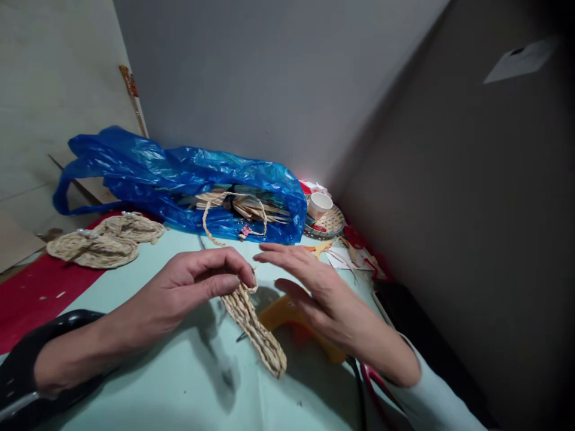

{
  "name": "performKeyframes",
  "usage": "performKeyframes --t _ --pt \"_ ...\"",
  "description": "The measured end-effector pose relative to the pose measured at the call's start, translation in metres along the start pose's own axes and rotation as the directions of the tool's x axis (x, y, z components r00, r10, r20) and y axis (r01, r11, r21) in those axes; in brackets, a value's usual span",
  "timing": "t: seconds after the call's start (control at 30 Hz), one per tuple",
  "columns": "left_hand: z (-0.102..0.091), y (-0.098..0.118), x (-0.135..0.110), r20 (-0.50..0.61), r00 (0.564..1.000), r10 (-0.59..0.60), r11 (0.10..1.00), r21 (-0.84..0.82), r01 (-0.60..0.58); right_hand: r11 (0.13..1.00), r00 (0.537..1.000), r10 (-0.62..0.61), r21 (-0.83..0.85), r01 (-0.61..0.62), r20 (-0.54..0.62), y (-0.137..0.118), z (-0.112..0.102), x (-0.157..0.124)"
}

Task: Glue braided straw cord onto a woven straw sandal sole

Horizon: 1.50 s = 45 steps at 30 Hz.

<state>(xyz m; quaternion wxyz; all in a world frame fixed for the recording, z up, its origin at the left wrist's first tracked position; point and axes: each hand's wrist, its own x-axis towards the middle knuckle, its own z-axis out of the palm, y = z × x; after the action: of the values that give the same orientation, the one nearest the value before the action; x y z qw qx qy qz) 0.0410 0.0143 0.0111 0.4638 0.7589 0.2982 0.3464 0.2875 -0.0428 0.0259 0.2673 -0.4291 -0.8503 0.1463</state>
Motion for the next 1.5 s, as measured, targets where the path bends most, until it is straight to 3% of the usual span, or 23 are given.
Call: performKeyframes --t 0.1,0.2,0.3,0.43,0.6,0.77,1.23,1.43,1.5 --pt "0.001 0.001 -0.001 0.024 1.000 0.004 1.000 -0.031 -0.003 0.988 0.990 -0.069 0.147 0.051 0.120 0.004 0.010 0.013" --pt "0.000 -0.002 0.000 0.023 1.000 -0.021 0.998 -0.058 0.022 0.979 0.990 -0.091 0.190 0.070 0.104 0.008 0.015 0.013" --pt "-0.001 -0.008 -0.001 0.014 0.999 -0.052 0.997 -0.052 0.053 0.987 0.990 -0.143 0.073 0.143 0.000 0.010 0.014 0.007" --pt "0.002 -0.011 -0.001 -0.017 0.995 -0.102 0.995 -0.022 0.102 0.959 0.952 -0.260 -0.159 0.235 -0.159 0.007 0.010 -0.001" --pt "0.003 -0.011 0.001 -0.040 0.989 -0.142 0.990 0.017 0.142 0.923 0.935 -0.321 -0.271 0.273 -0.151 -0.002 0.007 -0.007" --pt "0.003 -0.014 0.003 -0.073 0.986 -0.150 0.988 0.007 0.151 0.931 0.951 -0.296 -0.249 0.266 -0.088 -0.009 0.008 -0.011" --pt "0.003 -0.016 0.001 -0.039 0.995 -0.094 0.989 0.108 0.098 0.958 0.966 -0.253 -0.154 0.243 -0.048 -0.016 0.009 -0.012" --pt "0.003 -0.017 0.000 -0.046 0.993 -0.106 0.987 0.113 0.111 0.962 0.975 -0.219 -0.158 0.222 0.038 -0.017 0.009 -0.012" --pt "0.004 -0.018 0.000 -0.047 0.993 -0.106 0.987 0.120 0.111 0.961 0.973 -0.232 -0.155 0.231 0.009 -0.016 0.013 -0.011"
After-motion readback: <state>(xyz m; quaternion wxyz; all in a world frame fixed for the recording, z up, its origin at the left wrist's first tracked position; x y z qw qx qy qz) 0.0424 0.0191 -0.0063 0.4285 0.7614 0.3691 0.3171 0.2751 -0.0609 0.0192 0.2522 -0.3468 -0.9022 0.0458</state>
